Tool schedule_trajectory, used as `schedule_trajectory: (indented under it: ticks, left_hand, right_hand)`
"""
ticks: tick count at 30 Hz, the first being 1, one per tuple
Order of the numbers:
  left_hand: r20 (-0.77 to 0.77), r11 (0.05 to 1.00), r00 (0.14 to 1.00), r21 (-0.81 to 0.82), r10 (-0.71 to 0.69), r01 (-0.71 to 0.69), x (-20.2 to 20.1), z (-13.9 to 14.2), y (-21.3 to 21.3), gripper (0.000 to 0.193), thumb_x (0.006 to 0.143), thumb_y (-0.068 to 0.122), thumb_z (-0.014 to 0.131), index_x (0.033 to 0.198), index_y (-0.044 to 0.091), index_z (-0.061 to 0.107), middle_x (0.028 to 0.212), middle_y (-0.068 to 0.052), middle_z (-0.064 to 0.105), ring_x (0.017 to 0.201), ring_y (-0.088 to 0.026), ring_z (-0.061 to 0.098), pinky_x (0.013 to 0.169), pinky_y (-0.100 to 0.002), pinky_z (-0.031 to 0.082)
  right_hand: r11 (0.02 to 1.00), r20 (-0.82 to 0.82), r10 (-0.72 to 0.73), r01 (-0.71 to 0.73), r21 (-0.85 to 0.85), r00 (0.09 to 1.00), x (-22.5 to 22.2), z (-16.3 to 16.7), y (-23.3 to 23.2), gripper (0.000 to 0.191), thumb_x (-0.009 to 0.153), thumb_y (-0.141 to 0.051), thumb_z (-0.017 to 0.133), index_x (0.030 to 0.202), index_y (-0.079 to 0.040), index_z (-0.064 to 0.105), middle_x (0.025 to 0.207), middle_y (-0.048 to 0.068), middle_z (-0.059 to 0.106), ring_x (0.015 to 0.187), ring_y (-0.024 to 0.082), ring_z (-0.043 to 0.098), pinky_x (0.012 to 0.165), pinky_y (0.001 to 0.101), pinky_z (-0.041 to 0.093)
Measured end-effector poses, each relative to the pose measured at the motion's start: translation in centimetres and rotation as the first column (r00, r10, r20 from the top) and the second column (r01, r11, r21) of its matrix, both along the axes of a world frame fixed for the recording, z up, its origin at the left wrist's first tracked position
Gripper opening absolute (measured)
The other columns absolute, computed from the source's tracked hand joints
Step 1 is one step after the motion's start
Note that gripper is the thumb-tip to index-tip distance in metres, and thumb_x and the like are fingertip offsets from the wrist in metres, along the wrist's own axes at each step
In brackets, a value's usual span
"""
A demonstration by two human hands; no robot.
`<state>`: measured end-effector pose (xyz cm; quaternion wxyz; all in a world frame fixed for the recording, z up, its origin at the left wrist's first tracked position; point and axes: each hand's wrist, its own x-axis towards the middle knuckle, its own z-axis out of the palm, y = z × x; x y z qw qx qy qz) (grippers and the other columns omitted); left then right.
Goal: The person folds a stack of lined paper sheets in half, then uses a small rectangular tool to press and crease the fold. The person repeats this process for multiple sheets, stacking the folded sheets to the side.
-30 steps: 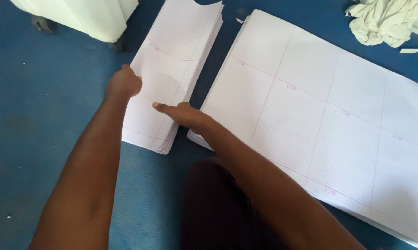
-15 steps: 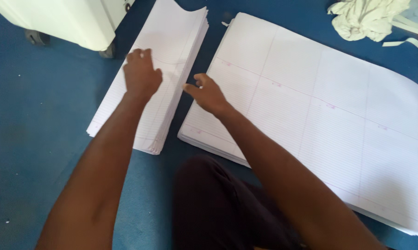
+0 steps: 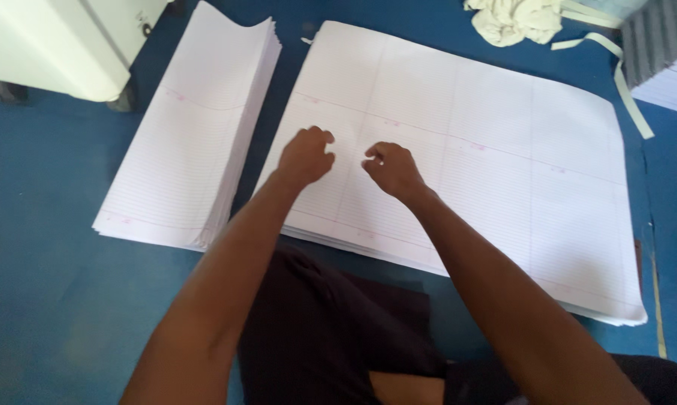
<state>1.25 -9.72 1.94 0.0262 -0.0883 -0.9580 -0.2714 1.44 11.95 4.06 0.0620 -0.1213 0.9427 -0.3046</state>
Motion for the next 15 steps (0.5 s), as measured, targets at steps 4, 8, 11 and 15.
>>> schedule_trajectory:
  ticks: [4,8,11,15]
  left_hand:
    - [0.160,0.992,0.984,-0.088,-0.073,0.088,0.4,-0.8,5.0,0.042,0.089,0.026,0.072,0.128,0.012,0.066,0.127,-0.012,0.061,0.120,-0.031,0.057,0.099,-0.045,0.052]
    - [0.292,0.960,0.945,-0.189,-0.146,0.207,0.5,-1.2,8.3,0.049,0.090,0.032,0.072,0.134,0.014,0.061,0.132,-0.014,0.055,0.126,-0.034,0.050,0.099,-0.046,0.053]
    - [0.336,0.920,0.935,-0.318,-0.117,0.229,0.7,-1.3,9.7,0.046,0.090,0.030,0.072,0.131,0.012,0.062,0.135,-0.014,0.052,0.128,-0.034,0.049,0.096,-0.047,0.056]
    - [0.331,0.896,0.936,-0.372,-0.116,0.243,0.9,-0.9,10.3,0.056,0.088,0.036,0.075,0.135,0.011,0.057,0.135,-0.015,0.050,0.128,-0.035,0.048,0.092,-0.047,0.058]
  right_hand:
    - [0.992,0.094,-0.106,0.098,0.084,0.990,1.4,-0.2,4.9,0.033,0.092,-0.027,0.070,0.116,-0.005,0.072,0.110,0.017,0.073,0.104,0.030,0.069,0.091,0.0435,0.055]
    - [0.980,0.120,-0.181,0.169,0.110,0.976,2.6,-0.3,9.6,0.032,0.091,-0.026,0.070,0.116,-0.005,0.073,0.112,0.017,0.074,0.107,0.030,0.070,0.094,0.0432,0.056]
    - [0.971,0.117,-0.198,0.178,0.162,0.973,3.1,-0.4,12.9,0.031,0.093,-0.025,0.070,0.116,-0.005,0.074,0.115,0.018,0.075,0.109,0.031,0.070,0.096,0.0433,0.056]
    - [0.953,0.165,-0.252,0.215,0.214,0.954,4.2,-0.2,17.3,0.032,0.094,-0.025,0.068,0.119,-0.005,0.072,0.118,0.017,0.074,0.112,0.030,0.070,0.098,0.0439,0.055]
